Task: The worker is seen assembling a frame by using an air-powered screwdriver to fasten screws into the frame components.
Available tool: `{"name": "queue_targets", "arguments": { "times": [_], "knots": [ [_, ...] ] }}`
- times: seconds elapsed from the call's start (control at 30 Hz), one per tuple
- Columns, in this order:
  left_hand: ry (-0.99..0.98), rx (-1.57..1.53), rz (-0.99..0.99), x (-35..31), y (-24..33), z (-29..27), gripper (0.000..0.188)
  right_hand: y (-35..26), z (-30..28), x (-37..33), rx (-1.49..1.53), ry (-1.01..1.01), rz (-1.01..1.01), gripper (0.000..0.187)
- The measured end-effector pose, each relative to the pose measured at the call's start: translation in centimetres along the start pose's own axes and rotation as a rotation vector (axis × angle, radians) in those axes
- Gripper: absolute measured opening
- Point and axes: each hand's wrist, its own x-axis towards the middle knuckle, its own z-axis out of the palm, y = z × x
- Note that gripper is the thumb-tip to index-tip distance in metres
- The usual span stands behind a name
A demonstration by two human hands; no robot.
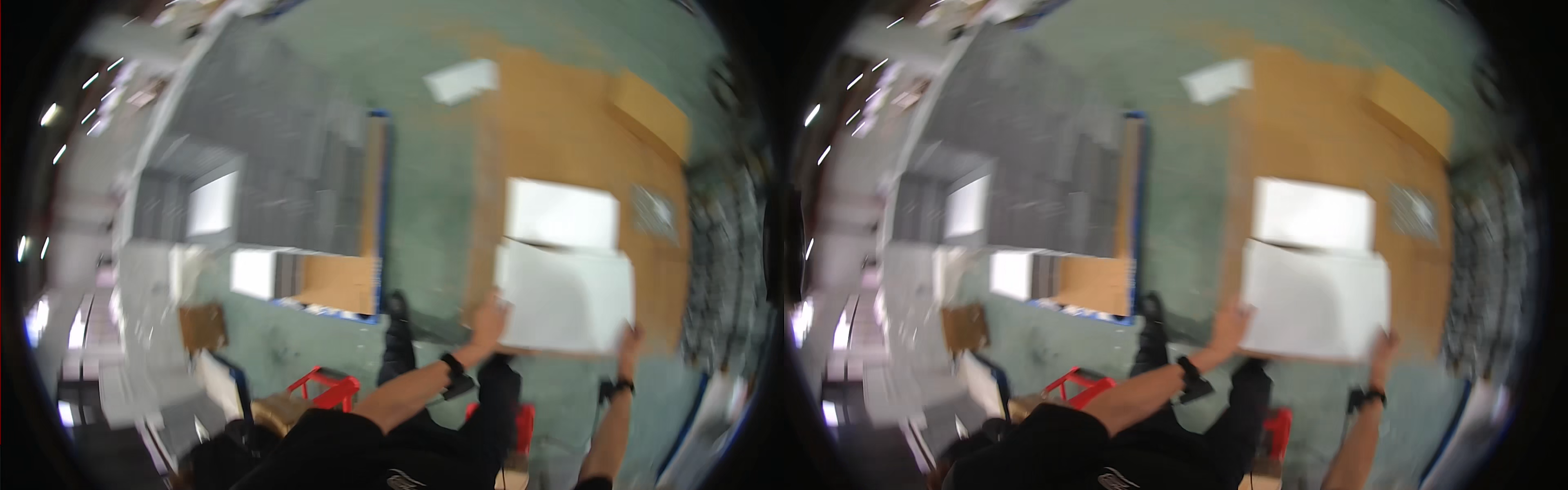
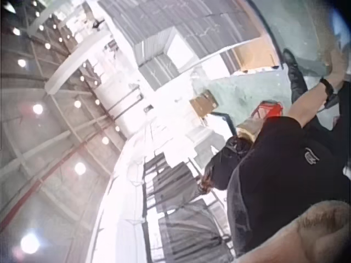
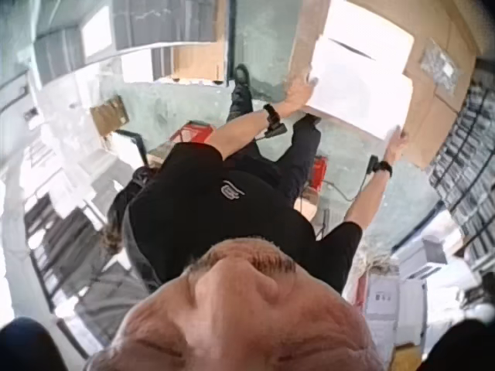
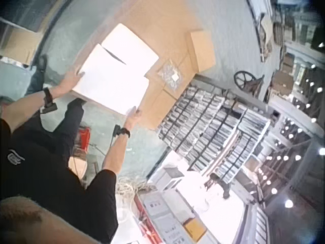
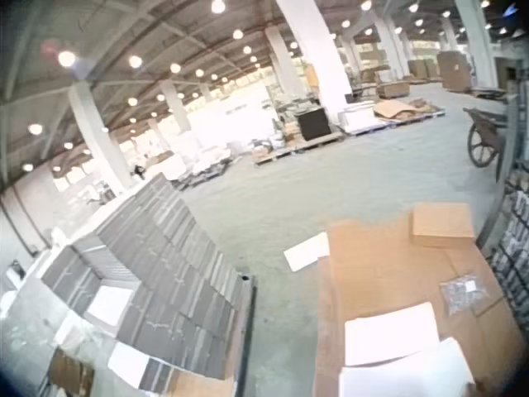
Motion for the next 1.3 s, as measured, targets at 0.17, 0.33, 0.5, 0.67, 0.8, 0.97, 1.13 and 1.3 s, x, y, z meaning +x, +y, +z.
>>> {"name": "queue_targets", "arguments": {
  "times": [0.17,0.33,0.5,0.67,0.8,0.97,1.13,1.3],
  "knots": [
    [0.047,-0.519,0.064,-2.1,-1.8,-15.1,0.047,-19.0,-2.8,-1.9,0.615,-0.547,0.293,0.031],
    [0.038,-0.594,0.02,-4.8,-3.7,-35.9,0.049,-37.6,-4.6,-5.0,0.688,-0.801,0.741,0.079],
    [0.523,-0.942,0.119,-9.3,-14.3,-54.5,0.066,-62.9,3.0,-11.0,1.047,-1.194,0.214,0.041],
    [0.885,-1.286,0.219,-8.0,-20.5,-64.5,0.091,-79.1,13.6,-16.9,0.964,-1.145,0.172,0.031],
    [1.085,-1.305,0.106,-3.6,-27.3,-69.0,0.1,-90.3,21.3,-22.0,0.977,-1.205,0.147,0.03],
    [1.16,-1.129,-0.173,3.1,-31.7,-72.1,0.102,-99.6,27.4,-26.0,0.961,-1.269,0.131,0.029],
    [1.235,-0.881,-0.327,7.7,-33.7,-73.5,0.094,-104.2,31.4,-28.2,0.958,-1.238,0.129,0.028],
    [1.257,-0.752,-0.38,10.0,-33.9,-73.7,0.086,-106.7,32.7,-28.0,0.705,-1.217,0.05,0.037]
  ]
}}
